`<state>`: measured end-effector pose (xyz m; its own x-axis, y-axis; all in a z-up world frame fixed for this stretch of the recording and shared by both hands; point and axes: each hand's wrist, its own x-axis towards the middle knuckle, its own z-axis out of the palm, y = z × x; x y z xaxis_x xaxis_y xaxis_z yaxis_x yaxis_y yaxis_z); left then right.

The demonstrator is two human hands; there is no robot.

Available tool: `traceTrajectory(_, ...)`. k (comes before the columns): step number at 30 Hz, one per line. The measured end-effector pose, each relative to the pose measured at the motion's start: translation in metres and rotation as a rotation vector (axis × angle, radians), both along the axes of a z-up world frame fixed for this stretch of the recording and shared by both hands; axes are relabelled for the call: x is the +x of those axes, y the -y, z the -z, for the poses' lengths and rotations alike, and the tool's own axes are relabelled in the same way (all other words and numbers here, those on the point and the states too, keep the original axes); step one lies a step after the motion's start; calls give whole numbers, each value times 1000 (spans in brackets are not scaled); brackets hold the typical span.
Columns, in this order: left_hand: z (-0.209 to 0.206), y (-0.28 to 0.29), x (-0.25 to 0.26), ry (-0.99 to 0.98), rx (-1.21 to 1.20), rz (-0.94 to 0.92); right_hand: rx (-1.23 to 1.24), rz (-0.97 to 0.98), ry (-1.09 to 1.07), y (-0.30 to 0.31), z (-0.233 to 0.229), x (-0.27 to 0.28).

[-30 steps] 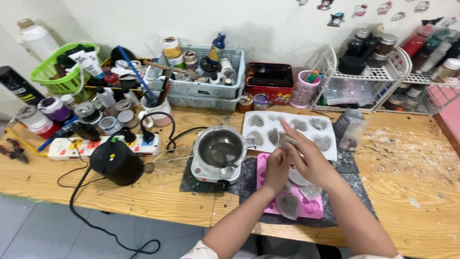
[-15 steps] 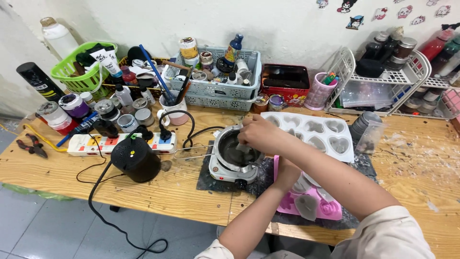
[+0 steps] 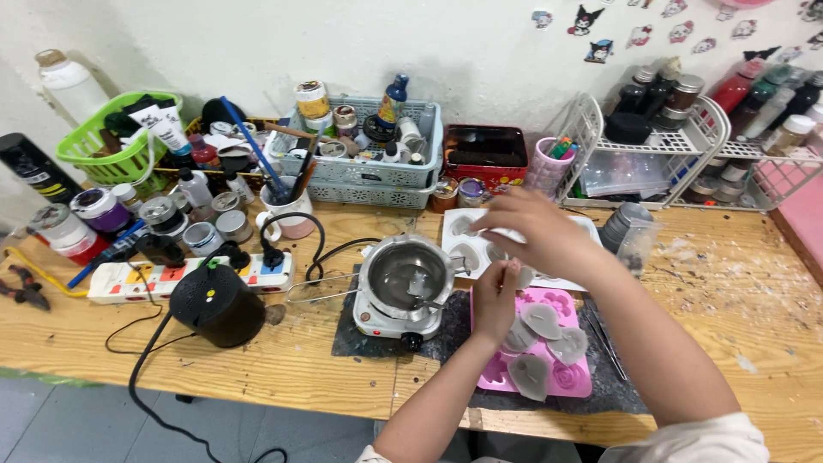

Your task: Pouring melted wax from a heating pot into silicone molds and preparing small heart-shaped decorative pieces.

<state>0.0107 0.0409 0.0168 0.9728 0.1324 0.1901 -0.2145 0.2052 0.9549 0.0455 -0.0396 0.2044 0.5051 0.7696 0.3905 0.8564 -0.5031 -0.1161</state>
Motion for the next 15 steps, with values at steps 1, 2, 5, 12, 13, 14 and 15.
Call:
traceTrajectory(1, -2, 0, -1, -2, 0, 6, 0, 6, -2, 15, 1, -5)
traceTrajectory(2, -4, 1, -1, 16, 10, -15, 54, 75, -57, 30, 3, -10)
traceTrajectory(5, -1, 3, -2, 60, 46, -49, 150, 291, -229, 68, 31, -16)
traceTrajectory(12, 7, 12, -3, 153, -35, 78, 165, 309, -753, 106, 130, -11)
traceTrajectory(13, 5, 11, -2, 155, -36, 76, 164, 308, -752, 108, 140, -9)
traceTrajectory(14, 4, 10, -1, 154, 48, 58, 260, 260, -685, 111, 150, -8)
traceTrajectory(15, 2, 7, 0, 154, 134, 41, 358, 212, -617, 112, 161, -6)
